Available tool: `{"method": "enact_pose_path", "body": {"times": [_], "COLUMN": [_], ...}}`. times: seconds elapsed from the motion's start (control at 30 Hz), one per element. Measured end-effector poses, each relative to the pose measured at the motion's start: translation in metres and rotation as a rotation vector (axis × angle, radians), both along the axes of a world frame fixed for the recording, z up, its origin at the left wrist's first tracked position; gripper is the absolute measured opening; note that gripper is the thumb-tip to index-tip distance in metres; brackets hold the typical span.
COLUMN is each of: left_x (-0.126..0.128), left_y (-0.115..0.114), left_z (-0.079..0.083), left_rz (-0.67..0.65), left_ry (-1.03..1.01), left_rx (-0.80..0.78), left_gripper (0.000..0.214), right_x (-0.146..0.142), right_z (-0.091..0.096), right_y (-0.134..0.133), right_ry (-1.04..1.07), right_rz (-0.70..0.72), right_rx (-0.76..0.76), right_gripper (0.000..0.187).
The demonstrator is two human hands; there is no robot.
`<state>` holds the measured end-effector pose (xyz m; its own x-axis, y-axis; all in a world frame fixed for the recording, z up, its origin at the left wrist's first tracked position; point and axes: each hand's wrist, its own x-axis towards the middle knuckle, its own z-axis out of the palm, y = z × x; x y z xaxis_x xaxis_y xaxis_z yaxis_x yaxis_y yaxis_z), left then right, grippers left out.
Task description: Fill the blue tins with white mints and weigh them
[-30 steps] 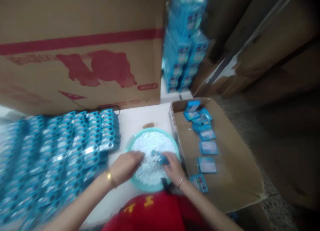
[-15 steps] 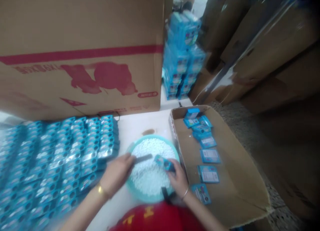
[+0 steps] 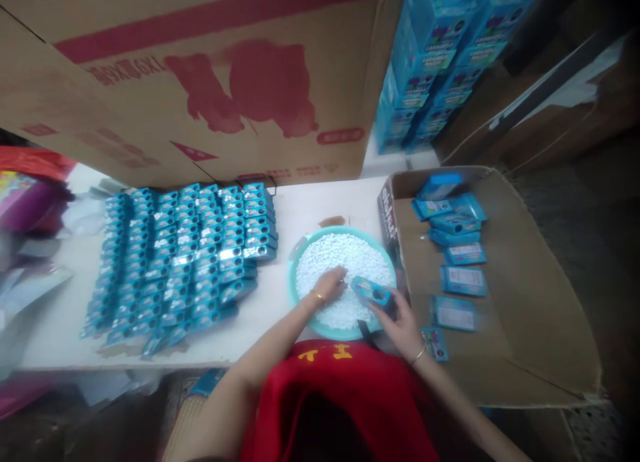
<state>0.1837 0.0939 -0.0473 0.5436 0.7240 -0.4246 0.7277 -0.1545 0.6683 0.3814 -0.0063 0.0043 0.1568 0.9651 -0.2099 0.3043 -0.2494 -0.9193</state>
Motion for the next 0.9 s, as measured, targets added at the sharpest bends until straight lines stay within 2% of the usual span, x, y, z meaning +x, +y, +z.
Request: {"method": "enact_pose_path", "body": {"times": [0.07, 0.13, 0.3, 0.43, 0.57, 0.77, 0.9], "left_x": [-0.009, -0.023, -0.058, -0.066, -0.055, -0.014, 0.005], "left_y": [0.005, 0.011, 0.028, 0.034, 0.035, 0.025, 0.017], "left_z": [0.008, 0.025, 0.092, 0.143, 0.173, 0.203, 0.220], "left_rz": [-0.008, -0.032, -0.116, -0.223, -0.357, -0.466, -0.533], "left_ry": [-0.014, -0.037, -0.069, 0.003, 0.154, 0.495, 0.536], "left_rx": [0.009, 0.036, 0.144, 0.173, 0.187, 0.255, 0.326], "left_gripper": [0.027, 0.027, 0.025, 0.021, 0.018, 0.015, 0.019], "right_x": [0.001, 0.001, -0.008, -0.018, -0.024, -0.027, -0.027], "right_z": [0.002, 0.001, -0.001, -0.001, -0.002, -0.004, -0.006], "right_y": [-0.003, -0.003, 0.005, 0.018, 0.027, 0.026, 0.025], "right_ry": [-0.010, -0.016, -0.043, -0.054, -0.062, -0.128, -0.130], "right_rz": [0.053, 0.093, 0.114, 0.107, 0.151, 0.229, 0.223], "right_rx": [-0.003, -0.004, 0.019, 0.092, 0.144, 0.202, 0.209], "right_gripper": [0.040, 0.039, 0.037, 0.033, 0.031, 0.037, 0.038]}}
